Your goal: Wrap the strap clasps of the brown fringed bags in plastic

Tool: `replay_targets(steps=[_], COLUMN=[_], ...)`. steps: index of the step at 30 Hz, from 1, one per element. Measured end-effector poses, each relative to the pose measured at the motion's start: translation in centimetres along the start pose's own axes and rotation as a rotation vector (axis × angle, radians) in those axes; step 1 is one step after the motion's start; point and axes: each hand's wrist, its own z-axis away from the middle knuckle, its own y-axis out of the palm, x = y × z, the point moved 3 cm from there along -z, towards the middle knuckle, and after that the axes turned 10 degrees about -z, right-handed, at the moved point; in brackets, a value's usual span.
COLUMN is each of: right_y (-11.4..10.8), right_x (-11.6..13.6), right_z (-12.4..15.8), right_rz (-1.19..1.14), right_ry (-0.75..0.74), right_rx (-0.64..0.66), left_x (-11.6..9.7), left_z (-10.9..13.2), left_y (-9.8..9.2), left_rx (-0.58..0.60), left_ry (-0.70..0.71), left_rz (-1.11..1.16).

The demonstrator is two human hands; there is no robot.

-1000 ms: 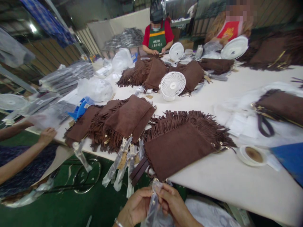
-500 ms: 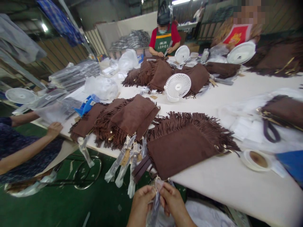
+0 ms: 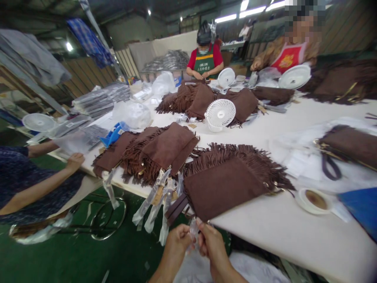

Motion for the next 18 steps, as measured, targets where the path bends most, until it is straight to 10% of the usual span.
replay_targets(steps=[7, 14, 18], right_y=[-1.8, -6.8, -6.4], right_x=[1.9, 10.8, 13.5], right_z=[2.6, 3.7, 1.7], right_rz=[0.081, 1.146, 1.486], right_ry=[0.005, -0.847, -0.994], right_rx=[0.157, 0.042, 0.046], left_x=[-1.0, -1.3, -4.8], left_z=[-0.4, -0.6, 0.2], left_y=[-1.2, 0.5, 1.3], left_rx=[0.085, -0.002, -0.099], left_ry=[0.095, 0.083, 0.169], left_rz=[-0.034, 0.017, -0.274])
